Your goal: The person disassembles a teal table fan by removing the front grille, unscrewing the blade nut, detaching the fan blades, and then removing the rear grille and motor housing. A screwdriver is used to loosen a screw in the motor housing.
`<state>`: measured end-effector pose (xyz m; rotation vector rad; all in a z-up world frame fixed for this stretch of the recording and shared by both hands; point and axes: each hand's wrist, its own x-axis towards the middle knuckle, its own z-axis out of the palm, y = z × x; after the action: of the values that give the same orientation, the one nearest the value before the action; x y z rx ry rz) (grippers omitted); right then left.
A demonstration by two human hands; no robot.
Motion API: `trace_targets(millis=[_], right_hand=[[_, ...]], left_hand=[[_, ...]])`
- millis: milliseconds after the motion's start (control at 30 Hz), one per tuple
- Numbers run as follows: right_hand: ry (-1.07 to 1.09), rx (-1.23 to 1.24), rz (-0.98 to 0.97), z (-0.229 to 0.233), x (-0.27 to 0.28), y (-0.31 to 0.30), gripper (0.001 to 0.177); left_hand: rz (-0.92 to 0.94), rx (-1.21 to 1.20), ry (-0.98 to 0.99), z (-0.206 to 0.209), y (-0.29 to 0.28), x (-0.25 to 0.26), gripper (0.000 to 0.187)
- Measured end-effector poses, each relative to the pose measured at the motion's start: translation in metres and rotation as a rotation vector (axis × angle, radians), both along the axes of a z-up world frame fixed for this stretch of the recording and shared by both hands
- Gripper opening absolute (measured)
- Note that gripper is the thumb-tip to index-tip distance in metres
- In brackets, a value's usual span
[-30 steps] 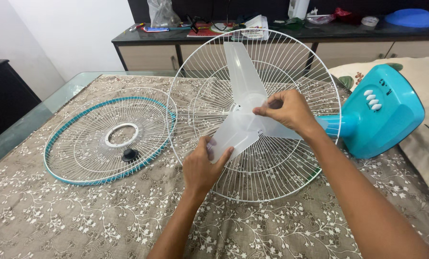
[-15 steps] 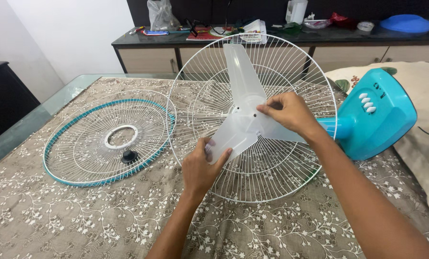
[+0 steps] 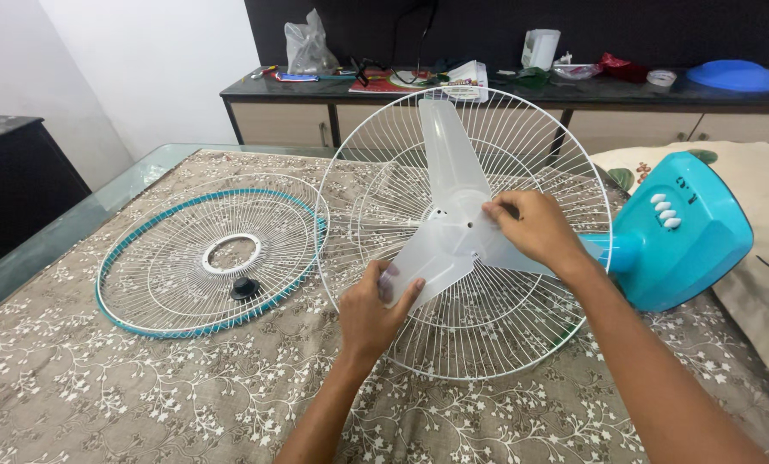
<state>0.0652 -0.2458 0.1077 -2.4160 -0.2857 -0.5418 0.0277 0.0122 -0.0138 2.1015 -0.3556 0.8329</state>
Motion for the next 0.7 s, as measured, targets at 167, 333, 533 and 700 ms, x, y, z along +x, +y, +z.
trace_targets(millis=[167,333,533,700], right_hand=[[-0.009,0.022,0.002,0.006,-0.009,0.001,0.026],[-0.085,0.055,0.04,0.019,-0.029,0.006,0.025],[-0.335,-0.004,0.006,0.031,-0.055,0.023,0.024],[-0.77,-0.095,-0.218,-0.005,-0.08,0.02,0.021]], left_hand=[[-0.03,-0.017,0.025,0.001,-0.002,0.003,0.038],[-0.053,-0.096,-0.058,0.008,0.0,-0.008,0.033],[-0.012,-0.233,-0.083,0.013,0.018,-0.004,0.024],[0.109,-0.514,-0.203,0.006,0.047,0.008,0.024]])
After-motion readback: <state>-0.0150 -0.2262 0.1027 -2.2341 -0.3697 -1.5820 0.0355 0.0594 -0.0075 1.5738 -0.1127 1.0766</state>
